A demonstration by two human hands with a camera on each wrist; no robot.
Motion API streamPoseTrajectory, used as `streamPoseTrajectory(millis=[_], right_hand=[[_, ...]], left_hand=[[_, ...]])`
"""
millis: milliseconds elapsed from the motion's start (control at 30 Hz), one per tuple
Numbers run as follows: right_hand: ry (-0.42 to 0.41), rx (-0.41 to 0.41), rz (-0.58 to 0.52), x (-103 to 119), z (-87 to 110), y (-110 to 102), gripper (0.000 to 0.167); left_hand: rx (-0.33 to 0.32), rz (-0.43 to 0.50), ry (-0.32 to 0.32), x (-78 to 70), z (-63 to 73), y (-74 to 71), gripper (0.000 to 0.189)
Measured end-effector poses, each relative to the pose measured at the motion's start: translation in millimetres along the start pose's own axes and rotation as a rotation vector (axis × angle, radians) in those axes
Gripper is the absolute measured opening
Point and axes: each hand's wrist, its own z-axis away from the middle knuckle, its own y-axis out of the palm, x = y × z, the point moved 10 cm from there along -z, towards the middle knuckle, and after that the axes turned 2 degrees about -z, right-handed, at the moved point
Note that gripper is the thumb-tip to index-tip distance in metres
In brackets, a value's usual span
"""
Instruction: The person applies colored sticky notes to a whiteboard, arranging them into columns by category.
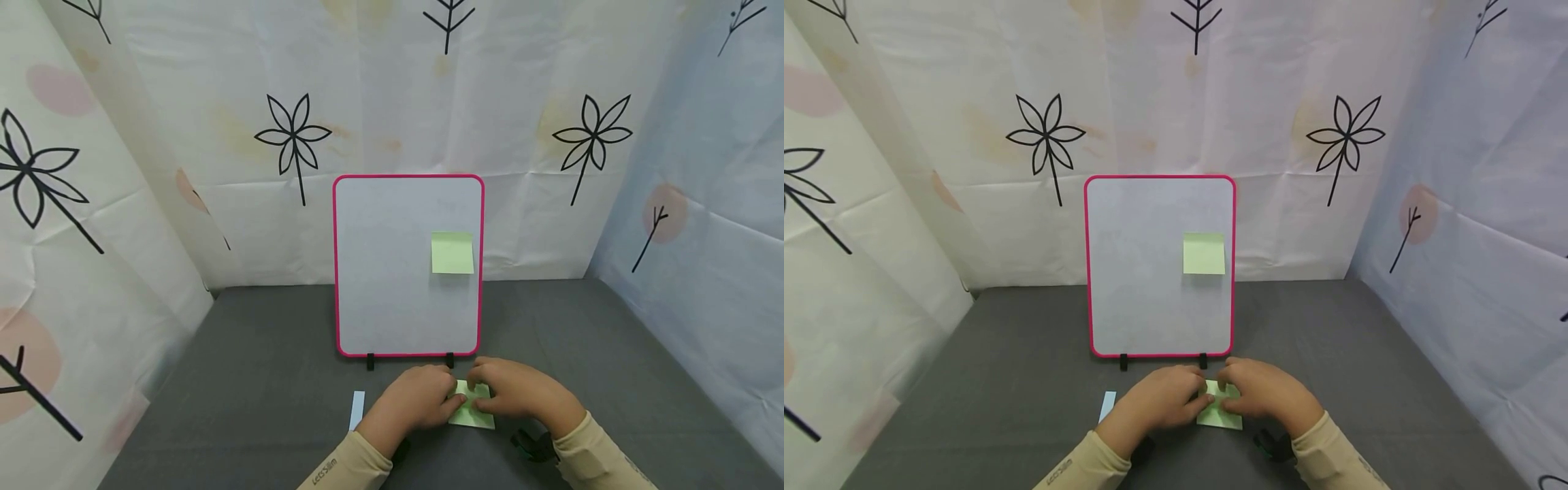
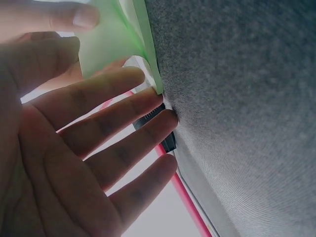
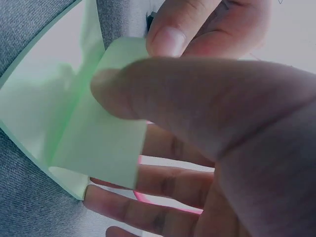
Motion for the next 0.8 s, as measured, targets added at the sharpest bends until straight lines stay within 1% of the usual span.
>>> streamPoseTrajectory(millis=[67, 100, 200, 333, 533, 800], right_hand=[[-0.027, -0.02, 0.023, 2.5, -0.4, -1.4, 0.004], [-0.033, -0.028, 0.032, 3.4, -0.6, -2.0, 0.003], [-0.056, -0.051, 0.067, 6.8, -1.1, -4.1, 0.017], [-0.055, -0.062, 0.081, 7.7, -1.5, -5.4, 0.026], [-0.042, -0.061, 0.072, 5.6, -1.8, -4.9, 0.029], [-0.075, -0.063, 0.066, 7.1, -1.5, -5.2, 0.029]], left_hand=[[0.002, 0.004, -0.003, 0.1, 0.4, -0.4, 0.036], [0.005, 0.008, -0.005, 0.2, 0.5, -0.4, 0.036], [0.001, -0.003, -0.006, 0.2, 0.0, -0.5, 0.035], [-0.018, -0.033, 0.005, -0.7, -1.1, -1.6, 0.031], [-0.021, -0.028, 0.006, -0.4, -1.4, -0.8, 0.029], [-0.023, -0.036, 0.008, -1.6, -0.7, -1.2, 0.028]])
